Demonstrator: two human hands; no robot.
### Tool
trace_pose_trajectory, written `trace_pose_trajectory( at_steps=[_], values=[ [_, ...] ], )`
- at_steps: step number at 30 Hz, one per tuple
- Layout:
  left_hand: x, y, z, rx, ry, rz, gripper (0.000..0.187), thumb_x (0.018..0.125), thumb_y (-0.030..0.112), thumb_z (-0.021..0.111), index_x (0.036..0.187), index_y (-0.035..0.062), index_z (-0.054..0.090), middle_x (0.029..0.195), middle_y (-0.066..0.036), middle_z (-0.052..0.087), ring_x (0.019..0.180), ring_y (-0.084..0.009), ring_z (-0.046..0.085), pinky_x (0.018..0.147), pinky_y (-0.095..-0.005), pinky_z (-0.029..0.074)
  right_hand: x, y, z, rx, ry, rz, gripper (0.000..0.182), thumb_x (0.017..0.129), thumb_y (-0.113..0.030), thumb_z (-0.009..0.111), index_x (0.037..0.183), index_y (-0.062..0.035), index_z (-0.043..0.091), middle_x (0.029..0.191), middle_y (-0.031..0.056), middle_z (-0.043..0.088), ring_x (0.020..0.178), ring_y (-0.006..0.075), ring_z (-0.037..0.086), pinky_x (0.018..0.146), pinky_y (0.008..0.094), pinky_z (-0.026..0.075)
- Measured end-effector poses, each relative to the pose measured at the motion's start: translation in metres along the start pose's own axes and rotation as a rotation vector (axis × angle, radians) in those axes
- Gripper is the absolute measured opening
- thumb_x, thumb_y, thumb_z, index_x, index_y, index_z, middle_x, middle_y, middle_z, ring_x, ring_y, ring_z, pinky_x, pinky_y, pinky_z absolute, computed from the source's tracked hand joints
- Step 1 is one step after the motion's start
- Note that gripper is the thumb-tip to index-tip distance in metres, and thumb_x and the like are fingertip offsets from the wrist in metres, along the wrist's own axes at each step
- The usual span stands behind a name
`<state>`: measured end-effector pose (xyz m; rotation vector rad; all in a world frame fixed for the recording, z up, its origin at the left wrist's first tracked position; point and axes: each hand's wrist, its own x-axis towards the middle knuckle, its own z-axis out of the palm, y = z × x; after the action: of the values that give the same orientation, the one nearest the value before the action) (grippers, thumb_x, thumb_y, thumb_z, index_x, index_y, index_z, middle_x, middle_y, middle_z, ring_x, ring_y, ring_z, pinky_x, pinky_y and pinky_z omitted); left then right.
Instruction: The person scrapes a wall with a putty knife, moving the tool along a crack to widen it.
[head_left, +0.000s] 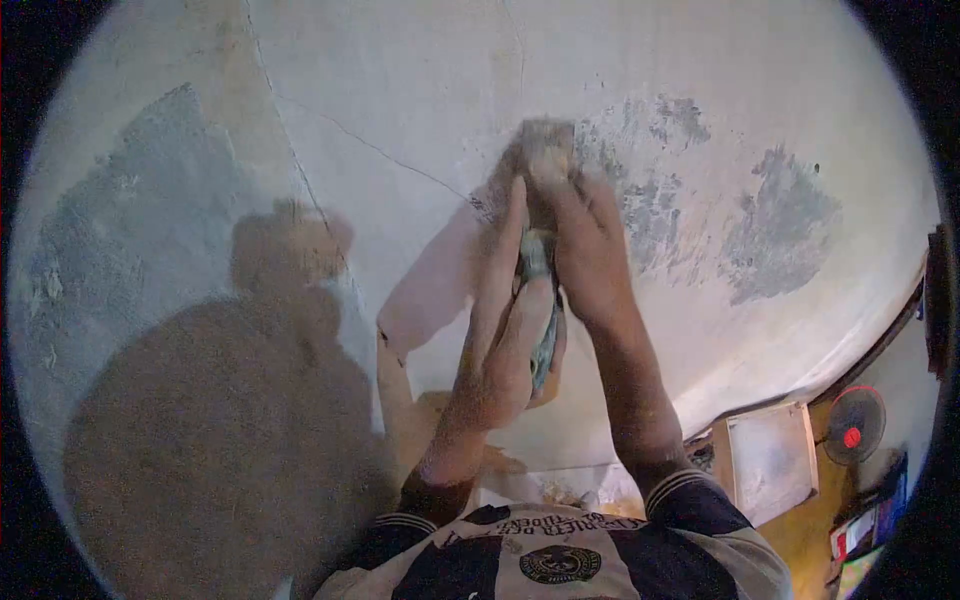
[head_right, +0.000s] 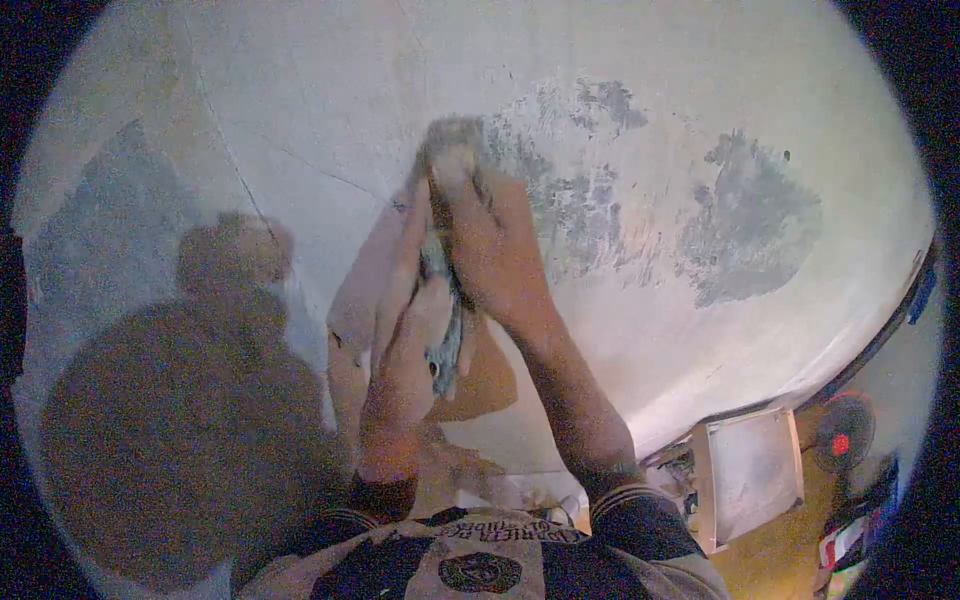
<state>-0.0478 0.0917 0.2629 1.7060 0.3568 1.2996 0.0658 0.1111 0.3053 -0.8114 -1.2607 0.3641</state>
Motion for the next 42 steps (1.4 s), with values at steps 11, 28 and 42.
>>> trace_pose_trajectory(
  at_steps=[11,28,42],
  values=[
    [-0.009,0.006,0.017,-0.126,0.024,-0.046,0.063,0.097,0.019,0.035,0.152,0.0093,0.006,0.096,-0.007,0.054,0.064,-0.0086,0.048,0.054,-0.0228,0.041,-0.012,0.038,-0.008,0.006,0.000,0.070,0.046,0.097,-0.035,0.047,0.082,0.0080,0.055,0.068,0.0137,0.053,0.070,0.0177,0.048,0.067,0.0349,0.041],
    [-0.004,0.011,0.035,-0.176,0.031,-0.019,0.063,0.098,0.017,0.037,0.152,0.0099,0.005,0.087,-0.006,0.050,0.057,-0.0089,0.042,0.050,-0.0235,0.039,-0.011,0.005,-0.021,0.153,-0.002,0.241,0.041,0.093,-0.038,0.052,0.088,0.0021,0.062,0.083,0.0055,0.059,0.077,0.0123,0.049,0.068,0.0292,0.041],
    [0.002,0.014,0.043,-0.164,0.027,-0.022,0.062,0.099,0.015,0.036,0.152,0.0090,0.005,0.102,-0.009,0.051,0.059,-0.0093,0.044,0.051,-0.0242,0.040,0.002,-0.017,-0.030,0.103,-0.027,0.230,0.041,0.092,-0.034,0.055,0.110,0.0034,0.060,0.103,0.0113,0.059,0.096,0.0177,0.054,0.087,0.0310,0.042]
  ],
)
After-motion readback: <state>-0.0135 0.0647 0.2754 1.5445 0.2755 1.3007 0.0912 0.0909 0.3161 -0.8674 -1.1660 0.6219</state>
